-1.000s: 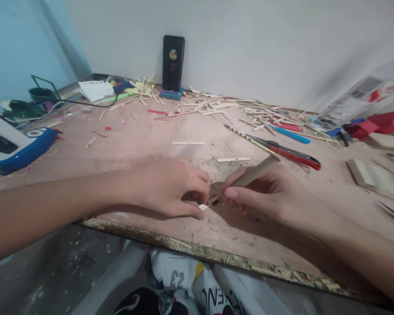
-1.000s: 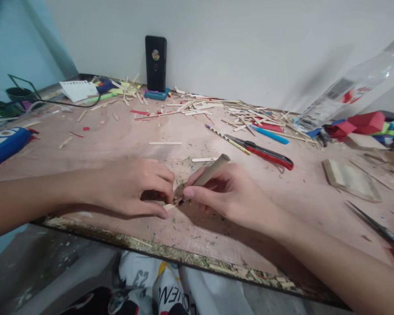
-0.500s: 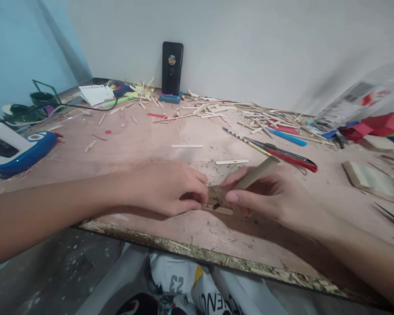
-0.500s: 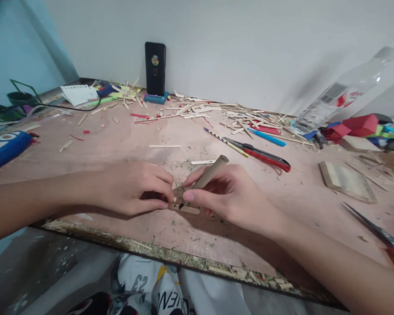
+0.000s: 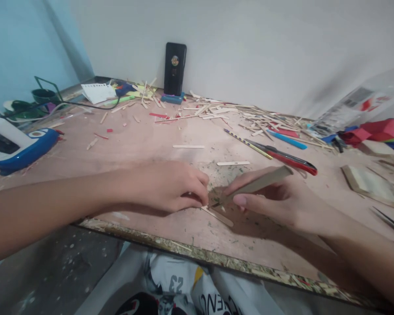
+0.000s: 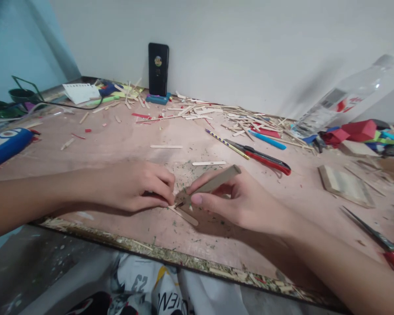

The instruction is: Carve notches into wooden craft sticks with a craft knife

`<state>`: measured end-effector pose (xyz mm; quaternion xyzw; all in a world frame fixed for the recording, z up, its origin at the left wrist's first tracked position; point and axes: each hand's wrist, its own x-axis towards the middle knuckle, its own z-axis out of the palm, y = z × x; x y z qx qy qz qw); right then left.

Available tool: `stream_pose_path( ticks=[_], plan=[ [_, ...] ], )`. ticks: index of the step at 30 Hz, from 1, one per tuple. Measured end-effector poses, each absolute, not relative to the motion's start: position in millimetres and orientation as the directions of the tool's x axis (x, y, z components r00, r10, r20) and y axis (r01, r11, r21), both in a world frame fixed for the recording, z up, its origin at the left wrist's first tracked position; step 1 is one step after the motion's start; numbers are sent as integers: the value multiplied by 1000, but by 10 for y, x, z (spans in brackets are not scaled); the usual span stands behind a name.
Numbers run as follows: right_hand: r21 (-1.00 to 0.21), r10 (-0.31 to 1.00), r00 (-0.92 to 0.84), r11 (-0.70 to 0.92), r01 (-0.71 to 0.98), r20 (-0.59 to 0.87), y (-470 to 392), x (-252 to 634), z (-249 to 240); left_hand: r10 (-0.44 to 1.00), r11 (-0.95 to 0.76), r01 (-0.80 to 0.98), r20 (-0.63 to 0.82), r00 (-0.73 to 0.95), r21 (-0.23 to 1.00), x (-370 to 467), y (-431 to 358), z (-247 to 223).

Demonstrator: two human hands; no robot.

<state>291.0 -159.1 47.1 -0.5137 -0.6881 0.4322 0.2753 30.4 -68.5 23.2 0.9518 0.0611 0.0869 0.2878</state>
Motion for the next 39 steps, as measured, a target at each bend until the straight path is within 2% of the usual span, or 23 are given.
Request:
stream_pose_path(
  ticks=[7,26,39],
  plan=[
    [-878,945,-315,82,471,-81,-1618,2834,489,157,-838,60,134,978,542,313,-680,238],
    [-855,937,-350,174,489,-10,-1602,2832,473,142,-861,59,127,982,506,318,-676,260],
    [-858,936,-350,156,489,-30,-1609,2858,460,140,-867,62,122,983,494,319,-681,256]
  ],
)
